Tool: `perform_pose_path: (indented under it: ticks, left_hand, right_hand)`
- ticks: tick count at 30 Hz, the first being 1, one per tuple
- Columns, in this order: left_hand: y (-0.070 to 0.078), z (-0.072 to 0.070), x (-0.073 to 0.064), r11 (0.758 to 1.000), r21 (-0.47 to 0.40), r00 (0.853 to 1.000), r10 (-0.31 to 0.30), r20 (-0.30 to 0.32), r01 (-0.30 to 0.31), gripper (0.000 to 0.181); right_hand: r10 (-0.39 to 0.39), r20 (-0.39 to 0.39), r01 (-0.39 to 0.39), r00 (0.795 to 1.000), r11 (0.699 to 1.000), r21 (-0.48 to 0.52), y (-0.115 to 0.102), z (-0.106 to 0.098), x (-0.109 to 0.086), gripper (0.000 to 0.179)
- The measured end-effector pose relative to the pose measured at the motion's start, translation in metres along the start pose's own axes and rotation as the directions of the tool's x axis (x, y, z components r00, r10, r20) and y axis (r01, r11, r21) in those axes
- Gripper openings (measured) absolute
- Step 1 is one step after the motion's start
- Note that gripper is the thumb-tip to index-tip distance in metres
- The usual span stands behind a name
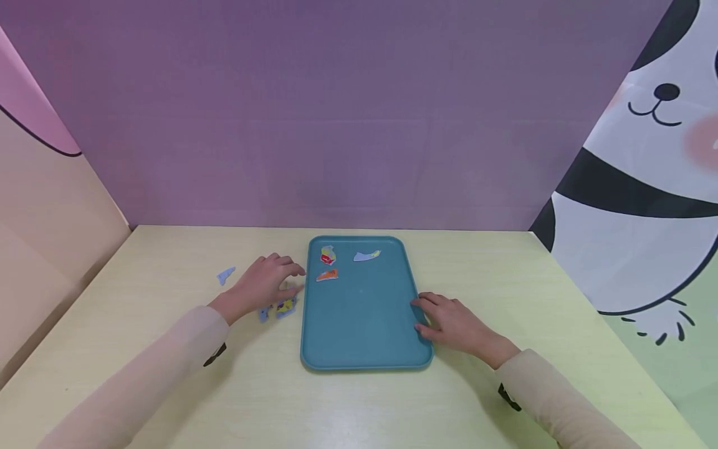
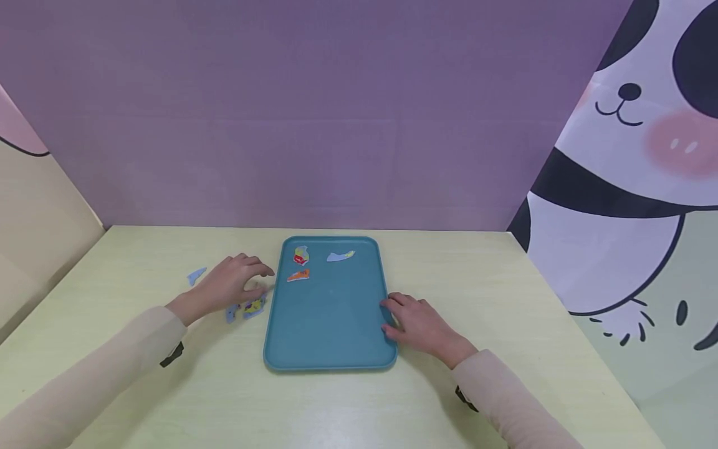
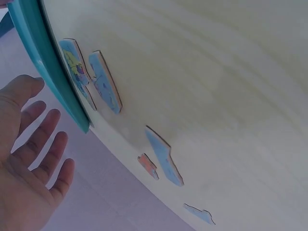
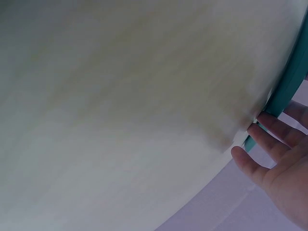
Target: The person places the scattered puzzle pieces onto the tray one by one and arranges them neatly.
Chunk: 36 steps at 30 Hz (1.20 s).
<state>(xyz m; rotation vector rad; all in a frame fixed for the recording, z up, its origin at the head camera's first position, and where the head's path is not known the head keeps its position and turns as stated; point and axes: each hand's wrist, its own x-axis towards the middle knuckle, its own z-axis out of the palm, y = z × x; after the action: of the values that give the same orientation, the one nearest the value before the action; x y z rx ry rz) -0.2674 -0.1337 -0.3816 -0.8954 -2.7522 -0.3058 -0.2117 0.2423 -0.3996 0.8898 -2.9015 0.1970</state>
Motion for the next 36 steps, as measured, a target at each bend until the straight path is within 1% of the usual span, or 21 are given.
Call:
perform_pose_path:
  ticks: [4, 13, 18, 28, 32, 36]
  left_hand:
    - [0.000, -0.001, -0.006, 1.000, 0.003, 1.000, 0.016, -0.017, -0.016, 0.028]
    - [-0.001, 0.002, -0.019, 0.999, 0.036, 1.000, 0.022, -0.014, -0.021, 0.030]
    - [-0.001, 0.004, -0.025, 0.999, 0.028, 0.999, 0.023, -0.024, -0.022, 0.029]
    - [-0.001, 0.010, -0.034, 0.997, 0.066, 0.998, 0.041, -0.049, -0.038, 0.034]
    - [-0.001, 0.011, -0.036, 0.997, 0.065, 0.996, 0.048, -0.069, -0.043, 0.036]
    - [0.001, 0.012, -0.038, 0.998, 0.054, 0.997, 0.043, -0.071, -0.039, 0.037]
  right_hand:
    - [-0.008, -0.012, 0.008, 1.000, 1.000, -0.007, 0.000, 0.000, 0.000, 0.044]
    - [-0.022, -0.026, 0.022, 0.999, 1.000, -0.009, 0.000, 0.000, -0.001, 0.043]
    - [-0.030, -0.034, 0.029, 0.999, 0.999, -0.016, 0.000, 0.000, 0.000, 0.043]
    - [-0.017, -0.017, 0.017, 1.000, 1.000, -0.017, -0.001, 0.001, 0.000, 0.043]
    - [-0.017, -0.020, 0.017, 1.000, 1.000, -0.020, -0.001, 0.001, 0.000, 0.043]
    - [-0.022, -0.024, 0.021, 0.999, 1.000, -0.022, 0.000, 0.001, 0.000, 0.043]
